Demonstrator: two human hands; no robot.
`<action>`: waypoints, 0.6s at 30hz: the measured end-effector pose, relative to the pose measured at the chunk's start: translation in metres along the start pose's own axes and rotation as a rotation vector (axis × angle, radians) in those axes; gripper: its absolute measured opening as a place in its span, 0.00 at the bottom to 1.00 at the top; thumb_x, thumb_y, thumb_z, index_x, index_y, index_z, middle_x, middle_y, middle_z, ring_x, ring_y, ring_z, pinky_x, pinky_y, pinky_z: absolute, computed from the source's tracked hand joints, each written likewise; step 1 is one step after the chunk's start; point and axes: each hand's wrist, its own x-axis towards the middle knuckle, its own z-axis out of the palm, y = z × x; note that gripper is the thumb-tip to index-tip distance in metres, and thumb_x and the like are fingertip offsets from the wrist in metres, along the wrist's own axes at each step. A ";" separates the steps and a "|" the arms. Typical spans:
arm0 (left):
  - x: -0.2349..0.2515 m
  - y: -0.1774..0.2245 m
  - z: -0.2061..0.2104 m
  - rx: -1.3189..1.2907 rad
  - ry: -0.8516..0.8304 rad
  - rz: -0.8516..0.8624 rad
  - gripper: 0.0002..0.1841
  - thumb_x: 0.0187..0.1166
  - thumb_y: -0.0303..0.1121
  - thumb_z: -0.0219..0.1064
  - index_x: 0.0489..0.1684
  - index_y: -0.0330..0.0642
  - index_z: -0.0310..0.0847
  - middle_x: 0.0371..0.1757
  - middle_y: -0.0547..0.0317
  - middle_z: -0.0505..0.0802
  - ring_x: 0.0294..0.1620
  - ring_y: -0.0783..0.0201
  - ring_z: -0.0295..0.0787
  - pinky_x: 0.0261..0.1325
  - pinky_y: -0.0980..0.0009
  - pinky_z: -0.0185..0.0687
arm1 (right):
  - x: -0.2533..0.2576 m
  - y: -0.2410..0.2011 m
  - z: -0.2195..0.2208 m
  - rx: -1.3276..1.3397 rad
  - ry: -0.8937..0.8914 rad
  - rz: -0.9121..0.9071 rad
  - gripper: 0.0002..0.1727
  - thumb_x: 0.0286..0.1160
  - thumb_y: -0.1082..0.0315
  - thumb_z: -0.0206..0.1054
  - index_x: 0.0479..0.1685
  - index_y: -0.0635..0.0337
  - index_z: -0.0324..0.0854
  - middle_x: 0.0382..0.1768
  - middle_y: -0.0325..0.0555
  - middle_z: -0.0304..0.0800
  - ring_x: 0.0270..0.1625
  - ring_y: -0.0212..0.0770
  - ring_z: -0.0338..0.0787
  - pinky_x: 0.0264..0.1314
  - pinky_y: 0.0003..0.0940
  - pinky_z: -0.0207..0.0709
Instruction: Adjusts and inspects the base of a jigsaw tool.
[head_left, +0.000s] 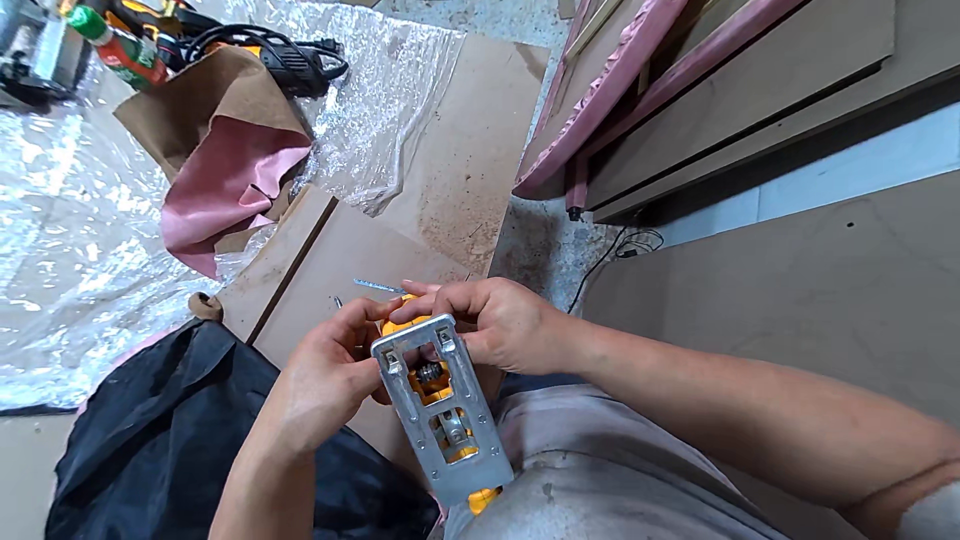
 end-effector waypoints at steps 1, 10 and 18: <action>-0.001 -0.002 -0.003 -0.029 0.006 -0.009 0.20 0.69 0.29 0.74 0.61 0.47 0.85 0.40 0.49 0.93 0.27 0.57 0.90 0.23 0.66 0.89 | 0.002 -0.001 0.002 -0.022 -0.006 -0.008 0.05 0.73 0.73 0.75 0.43 0.57 0.93 0.73 0.36 0.88 0.87 0.36 0.72 0.91 0.38 0.66; -0.011 -0.033 0.005 -0.395 0.199 -0.033 0.25 0.69 0.33 0.73 0.68 0.47 0.80 0.48 0.45 0.93 0.34 0.60 0.92 0.28 0.67 0.89 | 0.043 -0.019 0.000 -0.191 -0.210 0.098 0.08 0.74 0.64 0.77 0.46 0.58 0.93 0.69 0.40 0.91 0.75 0.32 0.85 0.79 0.35 0.80; -0.049 -0.054 0.038 -0.319 0.384 0.043 0.29 0.66 0.38 0.77 0.73 0.54 0.84 0.45 0.49 0.95 0.36 0.57 0.95 0.37 0.63 0.94 | 0.021 0.015 0.019 0.095 -0.231 -0.173 0.14 0.81 0.78 0.57 0.42 0.66 0.92 0.74 0.48 0.86 0.91 0.49 0.66 0.97 0.45 0.53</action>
